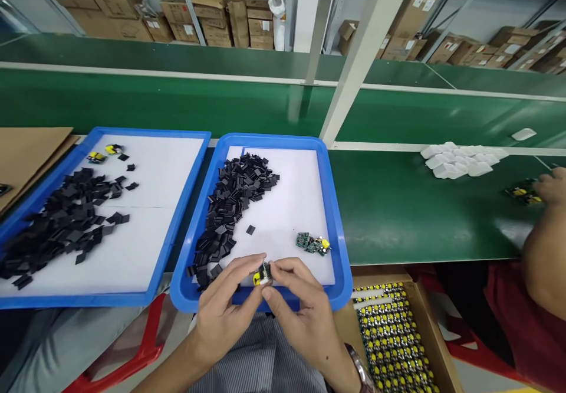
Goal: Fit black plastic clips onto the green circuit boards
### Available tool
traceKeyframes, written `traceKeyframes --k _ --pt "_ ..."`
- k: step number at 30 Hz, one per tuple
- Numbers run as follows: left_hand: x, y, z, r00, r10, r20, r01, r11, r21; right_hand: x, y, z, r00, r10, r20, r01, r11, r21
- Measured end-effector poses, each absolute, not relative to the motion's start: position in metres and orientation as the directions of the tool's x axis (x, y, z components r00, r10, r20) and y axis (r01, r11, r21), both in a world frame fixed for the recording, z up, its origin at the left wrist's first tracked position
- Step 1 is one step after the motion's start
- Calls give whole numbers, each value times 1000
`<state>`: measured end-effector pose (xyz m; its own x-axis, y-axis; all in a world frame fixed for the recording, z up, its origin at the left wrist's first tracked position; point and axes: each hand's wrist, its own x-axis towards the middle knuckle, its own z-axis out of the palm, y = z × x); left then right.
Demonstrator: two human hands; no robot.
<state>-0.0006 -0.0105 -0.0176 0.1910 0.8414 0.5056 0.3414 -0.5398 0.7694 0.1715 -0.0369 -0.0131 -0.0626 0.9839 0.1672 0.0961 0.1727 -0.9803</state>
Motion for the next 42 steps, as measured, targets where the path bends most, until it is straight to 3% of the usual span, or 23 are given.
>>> traceKeyframes --k 7,10,12,14,16,19,22,25,29,32,34,38,42 --pt "-4 -10 -20 200 798 569 323 -602 730 159 -34 -11 -96 973 209 62 215 -975" --pt "-3 -7 -15 292 813 504 322 -580 748 163 -32 -14 -6 978 209 85 209 -974" --pt "-1 -2 -10 379 827 414 390 -549 739 182 -25 -19 99 965 242 198 219 -955" --pt "2 5 -4 466 824 323 497 -546 674 218 -11 -26 241 926 289 401 176 -899" --pt "6 15 0 565 791 235 589 -586 556 268 9 -34 411 857 311 604 0 -797" --pt "18 29 0 691 717 88 641 -665 382 349 40 -43 518 796 313 654 -132 -745" --pt "40 41 -1 742 670 9 637 -710 301 407 64 -45 517 794 321 696 -171 -698" --pt "64 49 0 767 642 -19 620 -732 283 427 78 -43 463 808 366 755 -142 -640" --pt "72 52 4 702 712 -13 686 -671 280 396 85 -34 332 824 459 819 -10 -574" --pt "55 42 8 654 757 0 728 -628 275 338 84 -22 122 884 451 791 187 -582" --pt "39 30 10 625 780 29 735 -601 315 291 84 -10 -163 904 394 677 393 -622" --pt "3 1 8 530 837 136 631 -496 597 205 94 6 -538 781 318 474 592 -652" --pt "-27 -14 -2 357 922 153 508 -329 796 159 113 2 -597 743 302 416 608 -676"
